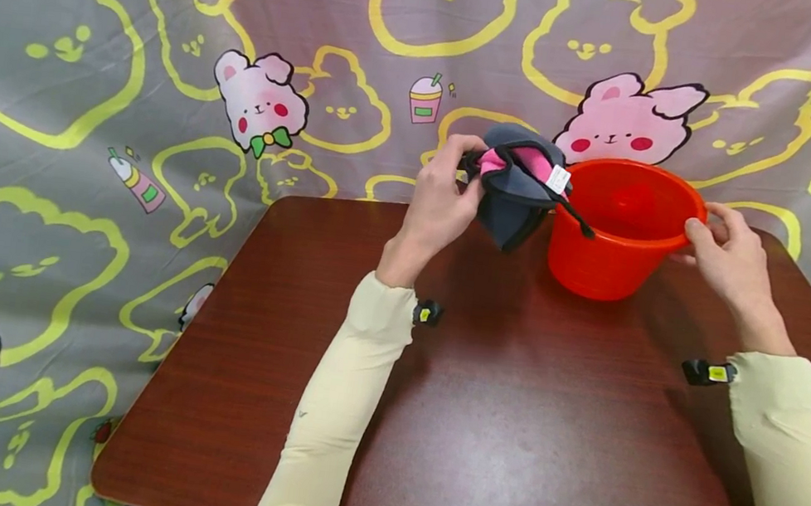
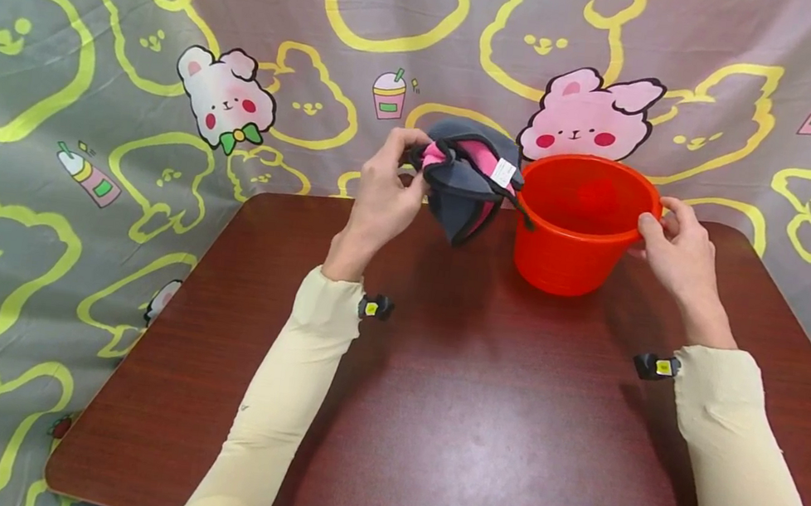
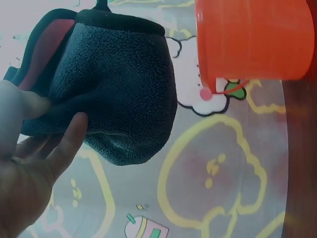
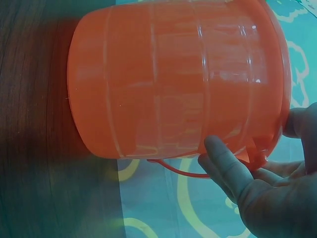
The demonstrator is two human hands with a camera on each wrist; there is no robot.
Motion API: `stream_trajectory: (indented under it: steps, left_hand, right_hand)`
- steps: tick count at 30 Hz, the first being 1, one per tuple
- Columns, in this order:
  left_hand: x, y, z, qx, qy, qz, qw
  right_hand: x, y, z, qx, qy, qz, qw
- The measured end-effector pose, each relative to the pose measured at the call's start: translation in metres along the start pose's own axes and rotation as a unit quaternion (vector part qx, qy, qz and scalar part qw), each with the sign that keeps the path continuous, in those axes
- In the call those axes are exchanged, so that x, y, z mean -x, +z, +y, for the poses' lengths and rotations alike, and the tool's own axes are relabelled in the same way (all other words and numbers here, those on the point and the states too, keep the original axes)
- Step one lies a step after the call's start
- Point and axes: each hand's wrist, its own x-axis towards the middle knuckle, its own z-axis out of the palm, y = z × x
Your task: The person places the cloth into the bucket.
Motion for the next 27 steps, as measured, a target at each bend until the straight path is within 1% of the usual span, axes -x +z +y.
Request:
stream_trajectory:
  steps: [2, 10, 16, 20, 23, 25, 26, 27]
  left_hand:
    - [-0.002, 0.003, 0.003, 0.010, 0.003, -0.004, 0.9999]
    - [-0.010, 0.020, 0.021, 0.036, -0.007, -0.027, 0.9989]
    - [-0.019, 0.039, 0.035, 0.056, -0.030, -0.059, 0.9962]
    - [-0.026, 0.053, 0.041, 0.080, -0.064, -0.092, 0.9905]
    - [-0.033, 0.063, 0.043, 0.099, -0.091, -0.118, 0.9839]
    - [-0.037, 0.069, 0.044, 0.113, -0.104, -0.128, 0.9798]
    - [-0.039, 0.072, 0.045, 0.118, -0.110, -0.131, 0.9781]
    - [-0.040, 0.074, 0.045, 0.121, -0.115, -0.132, 0.9770]
  right_hand:
    - [0.000, 0.000, 0.000, -0.003, -0.001, 0.000, 1.0000]
    - [0.000, 0.001, 0.000, -0.002, -0.006, 0.002, 1.0000]
    - [0.000, 0.002, 0.001, 0.019, -0.007, 0.014, 0.9997]
    - [0.000, 0.003, 0.002, 0.033, -0.010, 0.019, 0.9992]
    - [0.001, 0.004, 0.002, 0.030, -0.018, 0.022, 0.9991]
    - [0.001, 0.004, 0.002, 0.024, -0.021, 0.021, 0.9993]
    - [0.002, 0.004, 0.002, 0.031, -0.022, 0.026, 0.9990]
    - [0.002, 0.003, 0.002, 0.025, -0.023, 0.028, 0.9991]
